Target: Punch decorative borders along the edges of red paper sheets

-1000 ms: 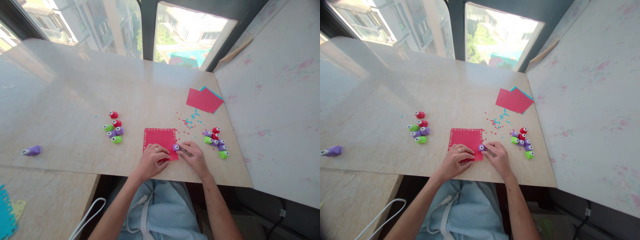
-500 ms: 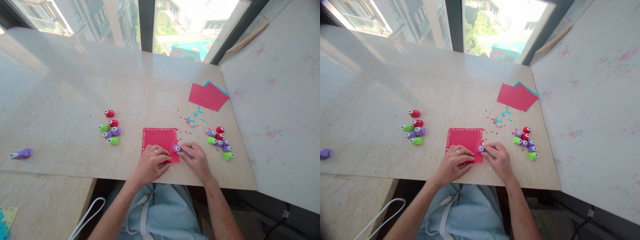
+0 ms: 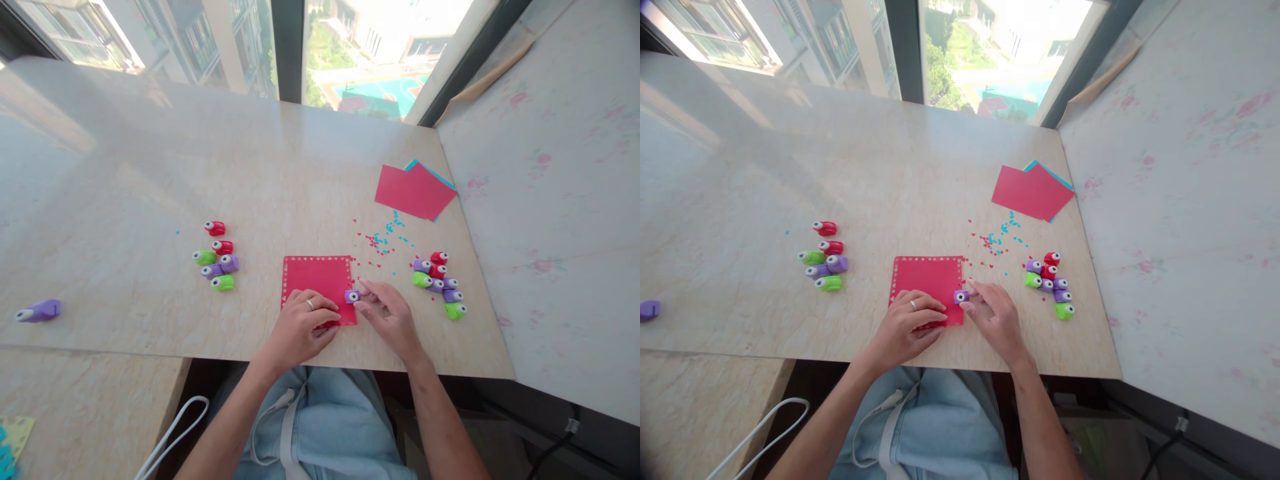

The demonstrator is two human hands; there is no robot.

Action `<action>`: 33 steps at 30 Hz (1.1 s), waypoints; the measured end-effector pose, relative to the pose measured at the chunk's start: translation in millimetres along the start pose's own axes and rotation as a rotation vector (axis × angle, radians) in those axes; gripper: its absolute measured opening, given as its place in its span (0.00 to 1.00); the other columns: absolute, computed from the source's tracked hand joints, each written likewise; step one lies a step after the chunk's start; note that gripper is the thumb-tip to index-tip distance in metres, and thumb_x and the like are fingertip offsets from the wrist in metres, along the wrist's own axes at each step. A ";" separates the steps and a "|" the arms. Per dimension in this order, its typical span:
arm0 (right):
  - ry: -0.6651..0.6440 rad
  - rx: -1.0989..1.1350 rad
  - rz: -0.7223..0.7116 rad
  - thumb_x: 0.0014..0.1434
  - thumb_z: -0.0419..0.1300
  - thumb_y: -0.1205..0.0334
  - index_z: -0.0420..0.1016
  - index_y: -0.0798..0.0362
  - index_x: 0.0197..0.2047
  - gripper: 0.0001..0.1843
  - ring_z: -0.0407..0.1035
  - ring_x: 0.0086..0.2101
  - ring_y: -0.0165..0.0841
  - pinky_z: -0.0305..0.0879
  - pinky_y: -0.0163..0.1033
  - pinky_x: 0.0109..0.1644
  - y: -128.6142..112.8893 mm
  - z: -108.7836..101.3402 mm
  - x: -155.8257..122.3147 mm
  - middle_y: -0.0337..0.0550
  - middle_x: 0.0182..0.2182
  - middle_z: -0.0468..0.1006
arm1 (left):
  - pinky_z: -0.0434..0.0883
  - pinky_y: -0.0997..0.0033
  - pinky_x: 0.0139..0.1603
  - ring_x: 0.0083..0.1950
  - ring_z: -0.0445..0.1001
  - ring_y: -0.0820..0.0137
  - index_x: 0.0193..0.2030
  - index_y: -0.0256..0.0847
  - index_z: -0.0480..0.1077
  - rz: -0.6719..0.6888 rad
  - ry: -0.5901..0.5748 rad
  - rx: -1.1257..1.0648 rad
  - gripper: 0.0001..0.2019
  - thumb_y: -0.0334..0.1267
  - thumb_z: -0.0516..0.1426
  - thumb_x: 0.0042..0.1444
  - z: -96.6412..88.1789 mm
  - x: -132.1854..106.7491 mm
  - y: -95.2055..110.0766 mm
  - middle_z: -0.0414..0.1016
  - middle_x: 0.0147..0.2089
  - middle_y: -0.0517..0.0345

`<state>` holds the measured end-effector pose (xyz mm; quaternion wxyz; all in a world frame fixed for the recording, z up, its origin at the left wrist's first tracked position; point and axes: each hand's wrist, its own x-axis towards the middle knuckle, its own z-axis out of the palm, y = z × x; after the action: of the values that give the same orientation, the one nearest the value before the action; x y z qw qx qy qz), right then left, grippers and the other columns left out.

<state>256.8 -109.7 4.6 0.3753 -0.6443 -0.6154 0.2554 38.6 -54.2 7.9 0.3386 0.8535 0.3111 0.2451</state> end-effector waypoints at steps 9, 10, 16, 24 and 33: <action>0.080 0.166 0.188 0.60 0.62 0.47 0.76 0.51 0.46 0.18 0.70 0.32 0.34 0.70 0.39 0.37 -1.4 2.2 0.4 0.43 0.34 0.77 | 0.65 0.60 0.49 0.46 0.73 0.64 0.39 0.47 0.79 0.007 -0.008 0.022 0.05 0.38 0.60 0.59 0.3 -0.8 1.1 0.81 0.43 0.55; 0.082 0.190 0.204 0.60 0.62 0.46 0.75 0.51 0.43 0.17 0.69 0.31 0.33 0.69 0.38 0.37 -2.0 1.4 1.7 0.43 0.33 0.77 | 0.65 0.59 0.49 0.47 0.73 0.64 0.39 0.47 0.79 0.009 -0.008 0.022 0.05 0.38 0.61 0.59 0.4 -1.1 1.2 0.81 0.43 0.55; -0.051 0.221 0.284 0.57 0.62 0.45 0.72 0.53 0.30 0.18 0.63 0.27 0.30 0.60 0.35 0.31 -10.0 -9.4 17.0 0.37 0.25 0.71 | 0.64 0.59 0.50 0.47 0.73 0.63 0.38 0.47 0.79 0.014 -0.005 0.036 0.04 0.38 0.62 0.58 2.0 -2.2 1.1 0.81 0.44 0.57; -0.191 0.203 0.321 0.51 0.64 0.43 0.67 0.52 0.25 0.21 0.56 0.23 0.28 0.50 0.34 0.27 -12.6 -13.9 31.3 0.32 0.20 0.62 | 0.64 0.60 0.50 0.47 0.73 0.64 0.35 0.45 0.79 0.042 0.002 0.038 0.02 0.37 0.63 0.57 2.3 -3.1 1.0 0.81 0.44 0.57; -0.231 0.092 0.307 0.49 0.63 0.42 0.62 0.51 0.22 0.22 0.53 0.23 0.27 0.49 0.35 0.27 -16.6 -12.4 38.2 0.31 0.20 0.59 | 0.63 0.61 0.49 0.46 0.73 0.64 0.33 0.44 0.78 0.056 0.018 0.038 0.03 0.37 0.63 0.56 5.0 -4.7 -3.6 0.81 0.44 0.58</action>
<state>260.9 -74.9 30.2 0.2880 -0.6791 -0.5366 0.4099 37.2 -57.5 1.0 0.3124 0.8660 0.2947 0.2562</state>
